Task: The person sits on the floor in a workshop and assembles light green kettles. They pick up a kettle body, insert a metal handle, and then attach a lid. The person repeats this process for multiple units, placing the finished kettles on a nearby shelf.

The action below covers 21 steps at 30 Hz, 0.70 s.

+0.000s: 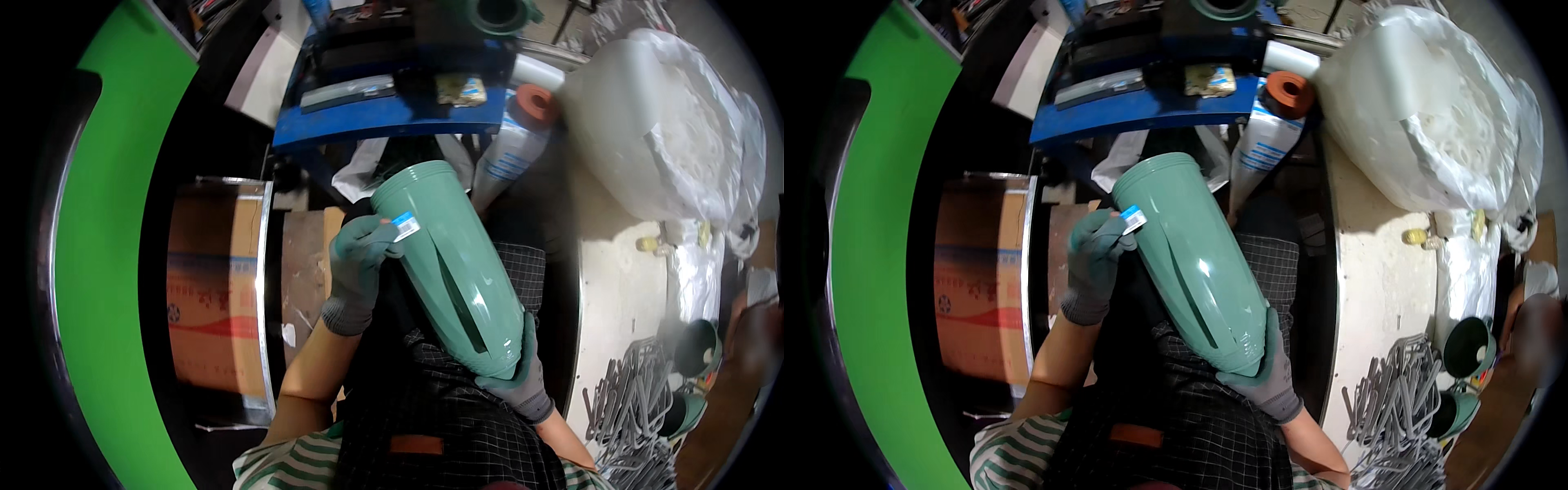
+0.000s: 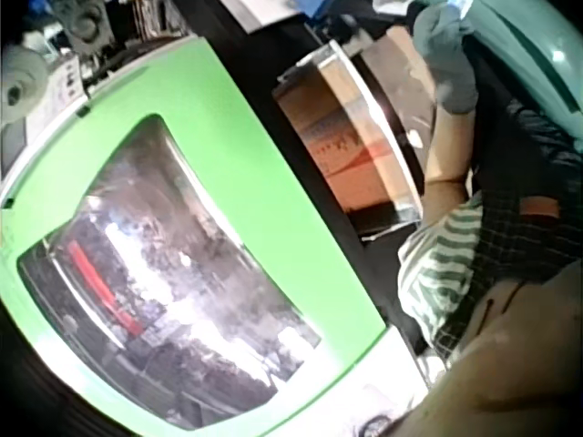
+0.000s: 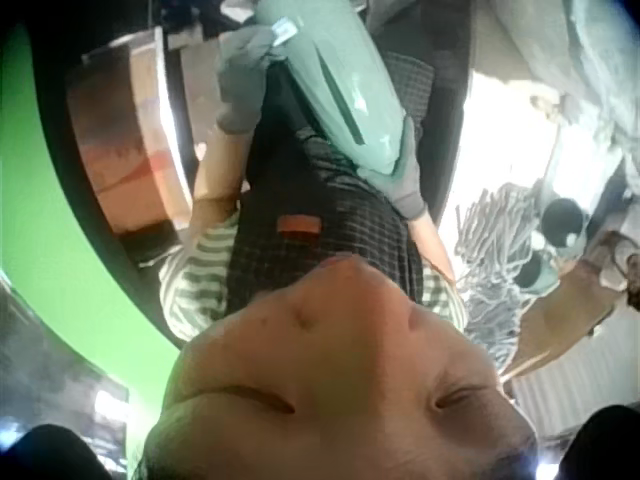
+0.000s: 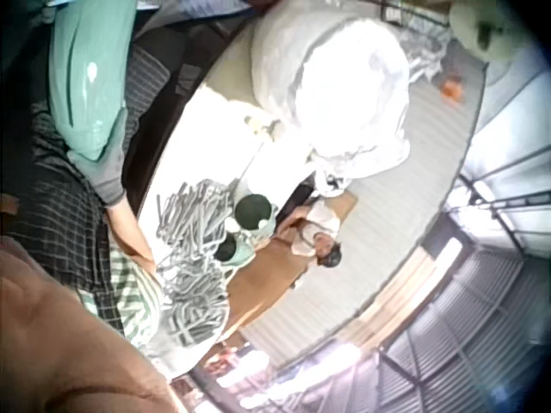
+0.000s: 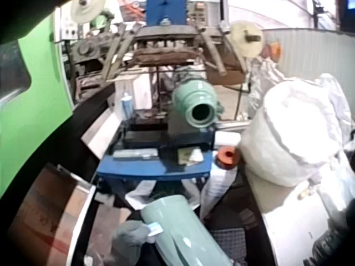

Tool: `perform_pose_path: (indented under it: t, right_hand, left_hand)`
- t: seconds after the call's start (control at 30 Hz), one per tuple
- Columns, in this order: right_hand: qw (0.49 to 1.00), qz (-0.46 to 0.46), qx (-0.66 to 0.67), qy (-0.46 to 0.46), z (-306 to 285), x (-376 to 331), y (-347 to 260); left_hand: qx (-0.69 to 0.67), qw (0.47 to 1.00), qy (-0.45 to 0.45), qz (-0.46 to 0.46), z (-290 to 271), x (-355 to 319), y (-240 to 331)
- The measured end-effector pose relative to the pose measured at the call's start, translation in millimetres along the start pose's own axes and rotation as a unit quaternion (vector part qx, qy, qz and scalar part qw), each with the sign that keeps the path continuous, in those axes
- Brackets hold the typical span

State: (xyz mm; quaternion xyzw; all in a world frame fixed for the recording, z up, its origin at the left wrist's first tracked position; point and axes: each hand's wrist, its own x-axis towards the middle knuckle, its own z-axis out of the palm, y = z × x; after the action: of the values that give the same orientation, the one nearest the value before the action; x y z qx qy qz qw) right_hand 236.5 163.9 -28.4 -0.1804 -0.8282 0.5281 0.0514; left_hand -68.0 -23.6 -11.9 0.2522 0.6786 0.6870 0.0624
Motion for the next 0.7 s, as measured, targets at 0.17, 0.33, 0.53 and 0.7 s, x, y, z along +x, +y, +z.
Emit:
perform_pose_path:
  t: [0.17, 0.33, 0.53, 0.7]
  right_hand:
    - [0.999, -0.010, -0.041, 0.014, 2.6, -1.3, 5.7]
    - [0.983, -0.082, -0.160, 0.042, 10.3, -1.7, 1.8]
    - [0.965, -0.157, -0.190, 0.095, 17.7, -6.8, 9.8]
    - [0.982, -0.050, -0.156, 0.091, -3.3, -18.3, -13.5]
  left_hand:
    - [-0.060, 0.991, 0.011, -0.123, 4.2, 10.1, 0.0]
    - [-0.101, 0.983, 0.027, -0.148, -3.0, 3.2, -2.9]
    - [0.061, 0.998, 0.001, 0.028, -8.3, -9.2, -26.2]
    - [0.271, 0.950, -0.106, 0.115, 20.3, 7.6, 22.8]
